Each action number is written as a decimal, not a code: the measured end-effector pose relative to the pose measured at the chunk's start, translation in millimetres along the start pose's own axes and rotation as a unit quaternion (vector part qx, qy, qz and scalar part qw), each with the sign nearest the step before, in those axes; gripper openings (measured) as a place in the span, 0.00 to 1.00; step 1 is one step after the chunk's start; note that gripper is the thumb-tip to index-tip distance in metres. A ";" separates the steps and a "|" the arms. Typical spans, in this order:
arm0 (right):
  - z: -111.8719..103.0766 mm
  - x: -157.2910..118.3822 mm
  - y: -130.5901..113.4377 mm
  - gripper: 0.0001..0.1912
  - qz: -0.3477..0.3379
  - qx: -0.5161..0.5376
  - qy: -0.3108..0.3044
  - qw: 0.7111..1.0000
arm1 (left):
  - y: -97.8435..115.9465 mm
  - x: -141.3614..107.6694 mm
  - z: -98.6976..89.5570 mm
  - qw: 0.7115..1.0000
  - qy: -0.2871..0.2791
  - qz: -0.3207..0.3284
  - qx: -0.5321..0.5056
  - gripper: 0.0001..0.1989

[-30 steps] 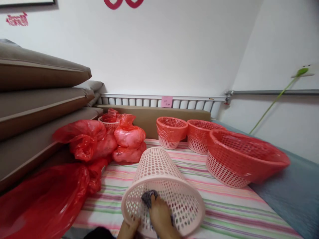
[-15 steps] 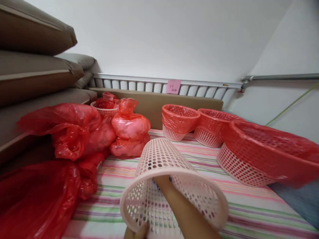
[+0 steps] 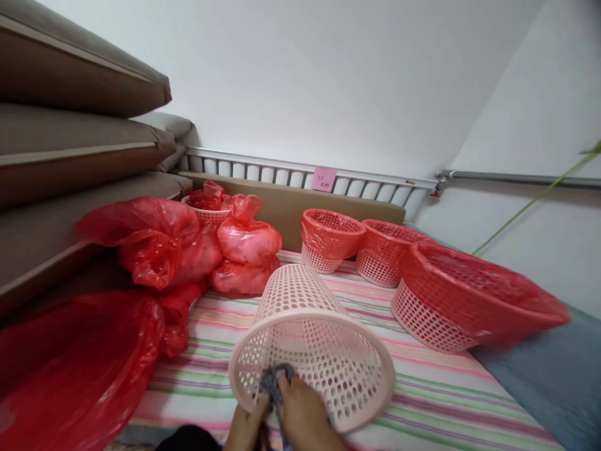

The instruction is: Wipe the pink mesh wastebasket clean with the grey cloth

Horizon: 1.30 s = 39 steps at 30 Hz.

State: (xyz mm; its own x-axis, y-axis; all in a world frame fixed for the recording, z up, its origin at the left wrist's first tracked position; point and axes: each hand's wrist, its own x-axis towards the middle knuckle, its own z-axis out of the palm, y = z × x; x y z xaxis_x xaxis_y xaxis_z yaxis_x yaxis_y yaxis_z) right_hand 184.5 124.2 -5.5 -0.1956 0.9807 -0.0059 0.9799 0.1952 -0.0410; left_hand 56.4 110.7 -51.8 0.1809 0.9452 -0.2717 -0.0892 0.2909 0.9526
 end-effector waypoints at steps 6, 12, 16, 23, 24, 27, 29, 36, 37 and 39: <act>2.2 -16.0 -7.0 0.16 0.035 0.020 -0.005 0.999 | -2.2 -2.2 -1.1 0.999 -0.015 -0.023 -0.026 0.41; -10.4 43.1 3.8 0.19 0.063 0.022 0.002 0.998 | 0.1 1.2 -2.0 0.999 0.026 -0.025 -0.013 0.38; -19.8 98.2 18.5 0.20 0.079 0.057 0.012 0.995 | -4.3 3.9 -5.5 0.997 0.060 -0.039 -0.012 0.37; -31.1 153.0 29.8 0.21 0.052 0.062 0.040 0.996 | -16.0 8.1 -7.9 0.997 0.026 -0.066 0.004 0.35; -32.0 153.1 29.7 0.21 0.055 0.061 0.039 0.996 | -16.3 7.9 -6.9 0.998 0.027 -0.065 0.005 0.35; -31.3 137.6 25.7 0.20 0.073 0.054 0.024 0.996 | -14.7 6.7 -4.1 0.998 0.031 -0.059 0.005 0.36; -26.3 113.5 19.0 0.20 0.090 0.046 0.009 0.995 | -13.8 6.2 -3.1 0.998 0.024 -0.050 0.011 0.37; 12.1 -2.9 -7.5 0.21 0.038 0.004 -0.013 0.999 | -16.2 4.1 1.5 1.000 0.022 -0.016 -0.010 0.40; 13.6 -13.8 -7.8 0.21 0.037 0.006 -0.022 0.999 | -14.1 2.2 1.7 1.000 0.018 -0.011 -0.014 0.41; 9.3 -26.8 -4.3 0.21 0.029 0.031 -0.043 0.998 | -6.2 -2.9 -2.1 1.000 0.019 0.004 -0.007 0.40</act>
State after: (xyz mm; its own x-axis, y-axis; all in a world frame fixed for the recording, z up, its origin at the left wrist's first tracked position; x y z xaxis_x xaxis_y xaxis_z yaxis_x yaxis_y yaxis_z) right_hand 185.1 97.0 -14.5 -0.1433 0.9850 -0.0961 0.9860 0.1338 -0.0992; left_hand 54.4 106.4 -57.2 0.1423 0.9524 -0.2696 -0.1041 0.2853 0.9528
